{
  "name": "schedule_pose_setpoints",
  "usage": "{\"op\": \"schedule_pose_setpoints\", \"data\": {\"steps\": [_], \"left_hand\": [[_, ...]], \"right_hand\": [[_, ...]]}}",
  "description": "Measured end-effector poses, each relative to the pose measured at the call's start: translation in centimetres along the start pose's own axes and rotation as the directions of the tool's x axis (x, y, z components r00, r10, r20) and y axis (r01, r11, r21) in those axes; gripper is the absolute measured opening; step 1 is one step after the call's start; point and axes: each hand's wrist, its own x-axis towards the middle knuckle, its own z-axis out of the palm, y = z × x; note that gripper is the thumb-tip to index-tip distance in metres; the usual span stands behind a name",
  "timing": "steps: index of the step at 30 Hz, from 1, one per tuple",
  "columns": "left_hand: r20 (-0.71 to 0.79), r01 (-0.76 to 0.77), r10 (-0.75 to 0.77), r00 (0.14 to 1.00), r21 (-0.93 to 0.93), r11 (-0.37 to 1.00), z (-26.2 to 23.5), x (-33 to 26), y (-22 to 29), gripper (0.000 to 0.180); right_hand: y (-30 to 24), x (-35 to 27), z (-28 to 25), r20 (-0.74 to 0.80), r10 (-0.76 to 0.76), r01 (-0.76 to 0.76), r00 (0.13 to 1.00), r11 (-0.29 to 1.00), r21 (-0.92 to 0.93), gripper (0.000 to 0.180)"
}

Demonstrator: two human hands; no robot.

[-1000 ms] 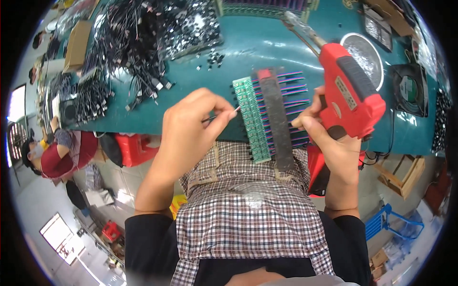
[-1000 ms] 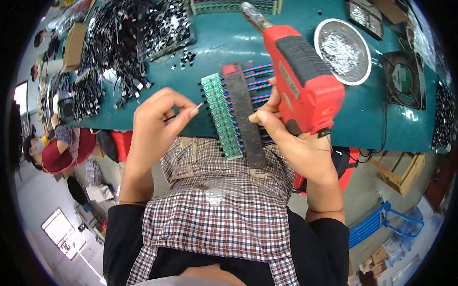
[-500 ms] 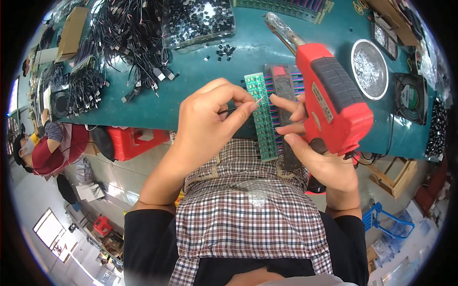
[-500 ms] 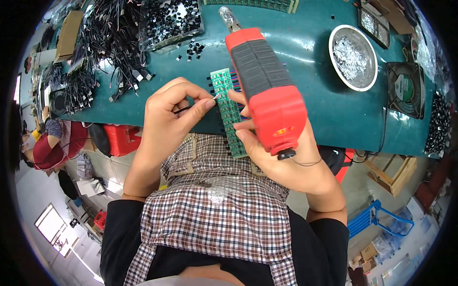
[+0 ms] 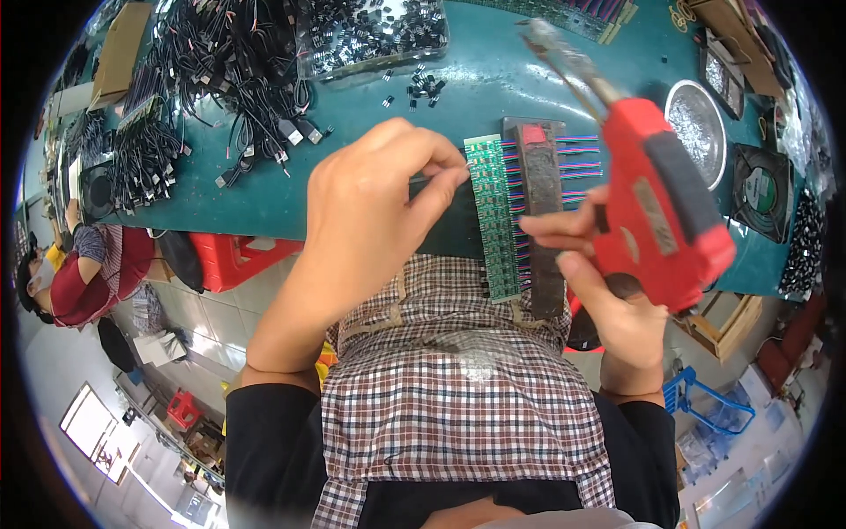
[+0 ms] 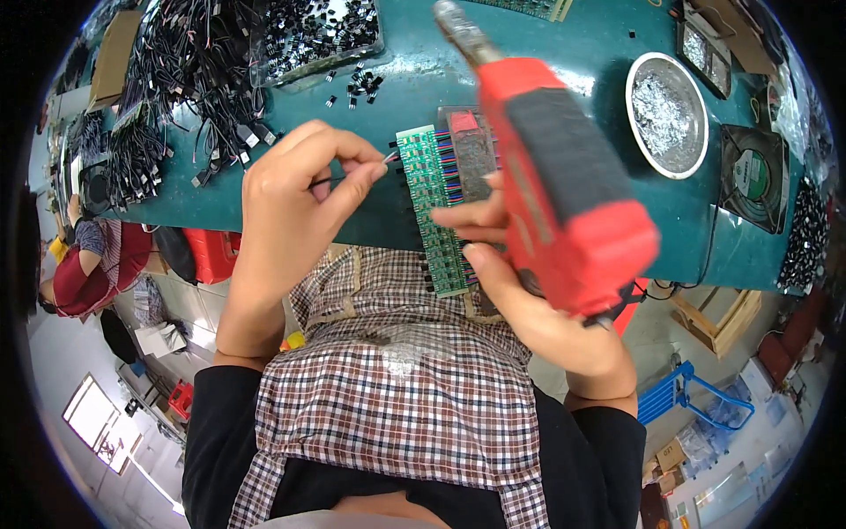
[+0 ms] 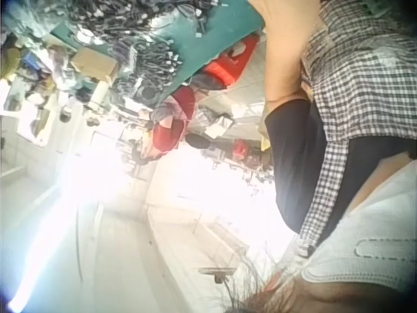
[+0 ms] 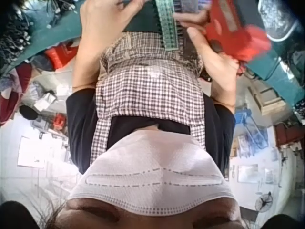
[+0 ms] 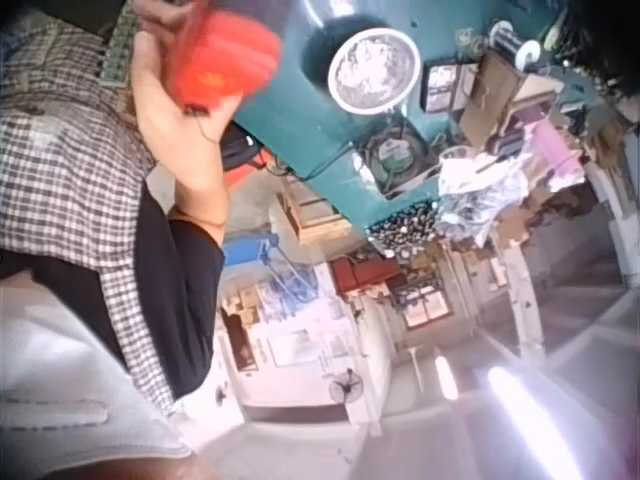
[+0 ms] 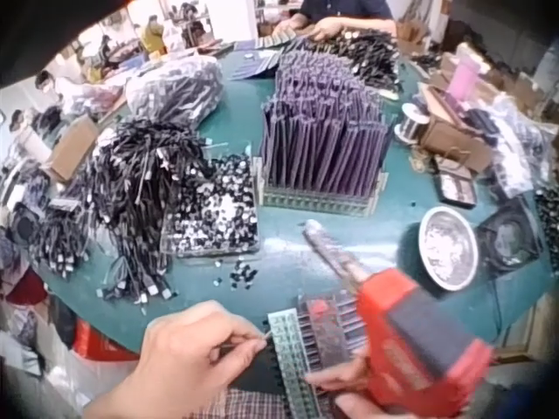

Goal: The person places electronic components onto circuit boards and solders them using a soldering iron. The person then positions wire ends onto the circuit boards and solders them into place.

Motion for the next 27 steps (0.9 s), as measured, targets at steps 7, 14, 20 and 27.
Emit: {"op": "schedule_pose_setpoints", "data": {"steps": [7,14,20,27], "left_hand": [[0.033,-0.045,0.044,0.998,0.006,0.999,1.4,1.9,-1.4,0.006],[0.043,-0.042,0.041,0.998,0.022,0.999,2.3,2.1,-1.7,0.005],[-0.008,-0.068,0.068,0.998,0.010,0.998,2.8,1.9,-2.1,0.008],[-0.018,-0.076,0.077,0.997,0.024,0.997,2.9,1.8,-2.2,0.007]], "right_hand": [[0.1,-3.1,-1.1,-0.237,-0.012,-0.003,0.972,0.998,-0.063,0.052],[2.8,-6.9,-1.9,-0.263,-0.018,-0.033,0.965,0.981,-0.190,0.038],[3.0,-7.1,-1.4,-0.244,0.098,-0.159,0.965,0.957,-0.242,0.019],[2.8,-6.3,-0.6,-0.278,0.160,-0.192,0.947,0.977,-0.094,0.013]]}}
